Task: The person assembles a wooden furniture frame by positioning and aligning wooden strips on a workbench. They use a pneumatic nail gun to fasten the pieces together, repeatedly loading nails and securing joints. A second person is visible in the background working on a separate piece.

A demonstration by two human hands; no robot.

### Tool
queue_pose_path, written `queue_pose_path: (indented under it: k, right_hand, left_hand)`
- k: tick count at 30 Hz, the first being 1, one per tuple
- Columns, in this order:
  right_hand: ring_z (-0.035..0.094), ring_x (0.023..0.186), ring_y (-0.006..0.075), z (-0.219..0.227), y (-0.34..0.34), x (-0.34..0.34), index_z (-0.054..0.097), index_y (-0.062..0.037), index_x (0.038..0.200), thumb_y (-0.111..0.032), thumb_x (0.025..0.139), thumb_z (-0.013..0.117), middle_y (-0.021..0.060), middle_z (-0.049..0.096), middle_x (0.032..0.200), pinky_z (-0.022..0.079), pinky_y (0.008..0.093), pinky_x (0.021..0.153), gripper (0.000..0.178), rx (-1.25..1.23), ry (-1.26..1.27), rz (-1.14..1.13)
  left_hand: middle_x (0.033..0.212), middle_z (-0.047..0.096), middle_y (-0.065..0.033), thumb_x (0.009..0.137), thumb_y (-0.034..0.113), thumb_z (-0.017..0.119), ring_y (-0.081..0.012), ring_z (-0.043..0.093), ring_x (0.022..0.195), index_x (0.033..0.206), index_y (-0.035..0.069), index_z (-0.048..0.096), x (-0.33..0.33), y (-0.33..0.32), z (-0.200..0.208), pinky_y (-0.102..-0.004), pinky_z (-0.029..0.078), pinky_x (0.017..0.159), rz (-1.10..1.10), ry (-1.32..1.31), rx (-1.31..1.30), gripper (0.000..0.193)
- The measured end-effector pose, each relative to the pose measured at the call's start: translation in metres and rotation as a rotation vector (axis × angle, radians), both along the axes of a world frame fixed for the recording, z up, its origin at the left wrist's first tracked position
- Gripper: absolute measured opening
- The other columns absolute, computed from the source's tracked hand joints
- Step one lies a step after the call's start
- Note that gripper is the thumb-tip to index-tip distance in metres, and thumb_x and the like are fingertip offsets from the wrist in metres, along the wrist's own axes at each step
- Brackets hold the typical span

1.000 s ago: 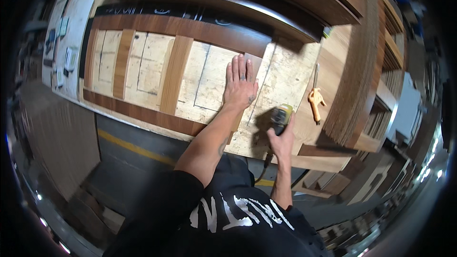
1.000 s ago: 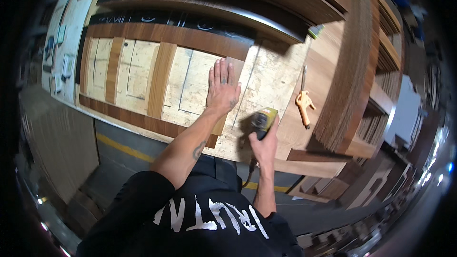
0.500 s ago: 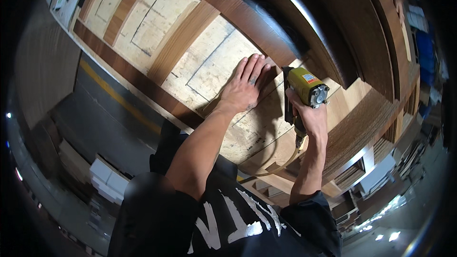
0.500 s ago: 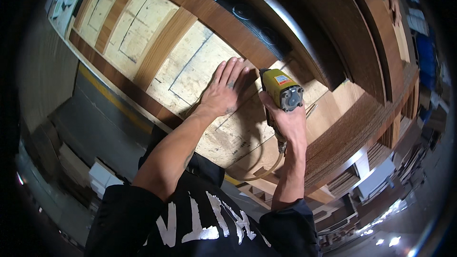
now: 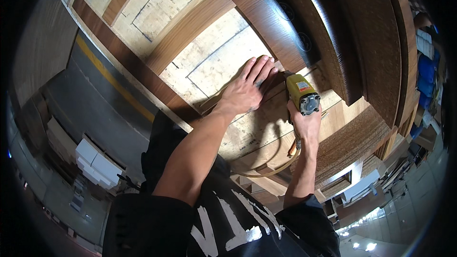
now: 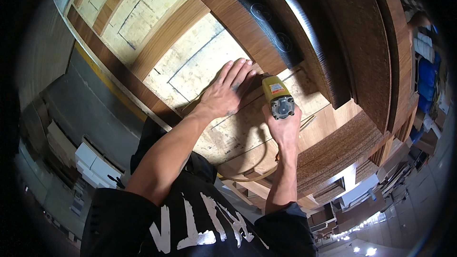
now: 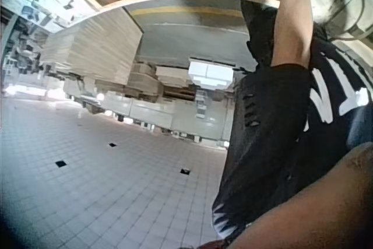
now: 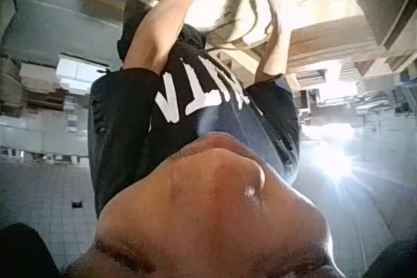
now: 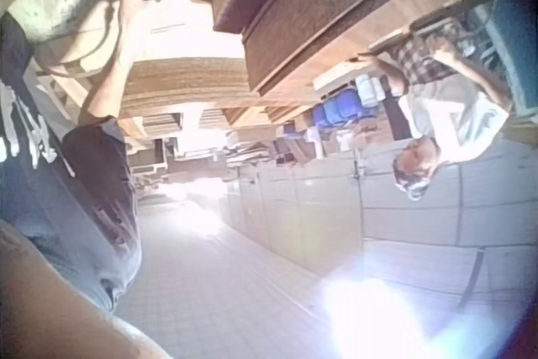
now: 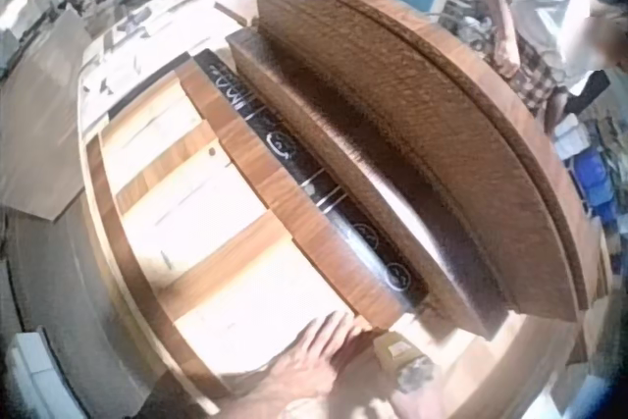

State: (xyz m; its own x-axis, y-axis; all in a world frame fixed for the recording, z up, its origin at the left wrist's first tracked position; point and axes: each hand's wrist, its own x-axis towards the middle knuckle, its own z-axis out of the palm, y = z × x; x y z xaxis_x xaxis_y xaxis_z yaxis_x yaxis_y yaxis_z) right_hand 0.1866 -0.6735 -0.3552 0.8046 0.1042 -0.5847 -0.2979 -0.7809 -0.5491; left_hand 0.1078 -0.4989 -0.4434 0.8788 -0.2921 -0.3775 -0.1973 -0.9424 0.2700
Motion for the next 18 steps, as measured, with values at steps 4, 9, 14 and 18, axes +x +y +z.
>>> queue_pose_path:
  k: [4, 9, 14, 18]
  right_hand:
    - [0.072, 0.076, 0.0213, 0.007, 0.004, 0.003, 0.072, 0.0049, 0.101, -0.017, 0.077, 0.075, 0.0149, 0.075, 0.083, 0.056, 0.0352, 0.074, 0.033, 0.005, 0.003, 0.008]
    - [0.072, 0.077, 0.0217, 0.01, 0.007, 0.003, 0.072, 0.005, 0.103, -0.017, 0.077, 0.074, 0.0149, 0.075, 0.084, 0.056, 0.0348, 0.075, 0.034, -0.002, 0.011, -0.009]
    - [0.072, 0.079, 0.0225, 0.012, 0.008, 0.004, 0.072, 0.005, 0.104, -0.016, 0.077, 0.075, 0.0153, 0.075, 0.086, 0.057, 0.0352, 0.076, 0.035, -0.036, 0.044, -0.018]
    - [0.073, 0.08, 0.0235, 0.013, 0.008, 0.005, 0.072, 0.0051, 0.105, -0.016, 0.077, 0.075, 0.0162, 0.076, 0.088, 0.057, 0.0359, 0.077, 0.035, -0.033, 0.056, -0.023]
  left_hand:
    - [0.169, -0.001, -0.0255, 0.085, 0.022, 0.055, -0.0414, -0.009, 0.156, 0.159, -0.007, 0.018, 0.0, 0.001, -0.002, -0.0523, -0.011, 0.126, -0.003, 0.045, 0.003, 0.088]
    - [0.169, 0.001, -0.0253, 0.086, 0.017, 0.053, -0.0409, -0.007, 0.157, 0.158, -0.007, 0.02, -0.003, 0.0, -0.006, -0.054, -0.012, 0.125, 0.044, -0.018, -0.093, 0.083]
    - [0.169, 0.0, -0.0252, 0.086, 0.015, 0.05, -0.0409, -0.007, 0.156, 0.158, -0.007, 0.019, 0.0, 0.002, 0.0, -0.0541, -0.012, 0.125, 0.022, 0.012, -0.051, 0.081]
    - [0.169, -0.001, -0.0259, 0.087, 0.015, 0.05, -0.0413, -0.009, 0.156, 0.158, -0.008, 0.019, -0.001, 0.002, -0.002, -0.0542, -0.012, 0.125, 0.045, 0.006, -0.104, 0.081]
